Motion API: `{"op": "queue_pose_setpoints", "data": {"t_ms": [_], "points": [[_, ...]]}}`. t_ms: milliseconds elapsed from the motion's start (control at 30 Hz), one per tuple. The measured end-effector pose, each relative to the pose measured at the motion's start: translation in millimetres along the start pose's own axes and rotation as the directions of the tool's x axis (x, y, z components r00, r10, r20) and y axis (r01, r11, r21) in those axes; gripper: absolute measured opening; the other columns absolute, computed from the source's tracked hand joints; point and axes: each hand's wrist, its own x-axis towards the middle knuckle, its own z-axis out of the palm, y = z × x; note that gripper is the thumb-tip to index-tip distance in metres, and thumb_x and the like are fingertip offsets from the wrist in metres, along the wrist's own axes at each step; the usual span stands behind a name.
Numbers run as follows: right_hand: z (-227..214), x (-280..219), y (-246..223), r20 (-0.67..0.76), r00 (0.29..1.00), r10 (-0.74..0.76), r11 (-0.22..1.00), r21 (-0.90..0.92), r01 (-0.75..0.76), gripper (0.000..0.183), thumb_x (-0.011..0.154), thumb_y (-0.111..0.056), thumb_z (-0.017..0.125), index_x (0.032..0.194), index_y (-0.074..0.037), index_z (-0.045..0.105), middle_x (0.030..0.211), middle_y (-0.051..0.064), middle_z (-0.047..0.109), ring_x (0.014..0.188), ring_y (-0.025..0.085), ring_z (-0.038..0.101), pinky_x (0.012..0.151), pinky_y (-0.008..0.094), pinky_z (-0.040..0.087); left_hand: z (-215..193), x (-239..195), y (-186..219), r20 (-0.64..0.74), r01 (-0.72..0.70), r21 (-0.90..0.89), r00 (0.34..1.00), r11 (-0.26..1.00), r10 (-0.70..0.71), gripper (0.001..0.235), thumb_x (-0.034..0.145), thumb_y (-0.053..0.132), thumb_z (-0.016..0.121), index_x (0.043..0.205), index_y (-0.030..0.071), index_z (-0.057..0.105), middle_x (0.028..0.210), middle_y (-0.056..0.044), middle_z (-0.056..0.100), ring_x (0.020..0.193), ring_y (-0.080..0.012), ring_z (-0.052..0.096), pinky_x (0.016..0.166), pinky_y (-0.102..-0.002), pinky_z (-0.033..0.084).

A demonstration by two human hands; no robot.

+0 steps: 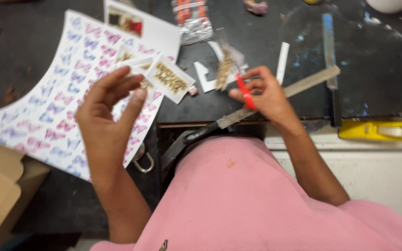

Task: The person uses red-handled scissors to cut gold 'Happy Birthday' letter stickers from their white backing sheets. They handle several sticker sheets, trimming around the letters and placing finished pieces on the table.

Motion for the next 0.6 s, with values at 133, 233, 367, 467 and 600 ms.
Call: {"op": "queue_pose_setpoints", "data": {"t_ms": [133, 233, 367, 467, 600], "points": [[-22.0, 17.0, 12.4, -0.064, 0.998, -0.018, 0.998, -0.059, 0.014, 0.040, 0.088, -0.016, 0.085, 0.115, -0.003, 0.059, 0.086, 0.009, 0.070, 0.072, 0.011, 0.064, 0.060, 0.025, 0.049, -38.4, -22.4, 8.4, -0.204, -0.076, -0.089, 0.977, 0.993, 0.057, 0.032, 0.106, -0.001, 0.073, 0.136, -0.005, 0.061, 0.123, -0.016, 0.074, 0.115, -0.0174, 0.072, 0.104, -0.028, 0.058], [-28.6, 18.1, 12.8, -0.048, 0.996, -0.075, 0.997, -0.002, 0.075, 0.034, 0.092, -0.014, 0.081, 0.116, -0.004, 0.059, 0.094, 0.010, 0.072, 0.077, 0.014, 0.069, 0.064, 0.026, 0.056, -58.2, -42.8, 9.0, -0.371, -0.096, -0.142, 0.928, 0.985, 0.038, 0.028, 0.109, -0.001, 0.073, 0.134, -0.005, 0.062, 0.115, -0.017, 0.075, 0.107, -0.0166, 0.073, 0.097, -0.025, 0.057], [-18.7, 19.5, 9.2, -0.009, 0.996, -0.091, 0.995, 0.032, 0.091, 0.031, 0.098, -0.013, 0.076, 0.120, -0.003, 0.058, 0.099, 0.014, 0.072, 0.080, 0.018, 0.070, 0.067, 0.029, 0.058, -75.8, -73.8, -1.7, -0.570, -0.134, -0.158, 0.821, 0.978, 0.021, 0.023, 0.107, 0.001, 0.073, 0.127, -0.005, 0.064, 0.111, -0.016, 0.076, 0.100, -0.0169, 0.074, 0.096, -0.027, 0.058], [-9.2, 21.9, 9.3, 0.057, 0.994, -0.094, 0.994, 0.063, 0.091, 0.030, 0.100, -0.015, 0.076, 0.119, -0.002, 0.056, 0.100, 0.015, 0.073, 0.081, 0.018, 0.071, 0.070, 0.029, 0.059, -84.9, -98.1, -7.2, -0.654, -0.193, -0.154, 0.755, 0.969, 0.046, 0.017, 0.110, 0.003, 0.072, 0.124, -0.005, 0.066, 0.103, -0.015, 0.076, 0.096, -0.0163, 0.074, 0.091, -0.027, 0.059], [-7.9, 36.8, 5.8, 0.084, 0.989, -0.121, 0.989, -0.079, 0.128, 0.032, 0.098, -0.015, 0.079, 0.119, -0.001, 0.058, 0.098, 0.012, 0.073, 0.080, 0.016, 0.070, 0.070, 0.026, 0.057, -91.5, -124.6, -4.5, -0.795, -0.216, -0.083, 0.603, 0.973, 0.066, 0.012, 0.111, 0.004, 0.071, 0.118, -0.005, 0.067, 0.100, -0.014, 0.075, 0.090, -0.0159, 0.074, 0.087, -0.028, 0.062]]}}
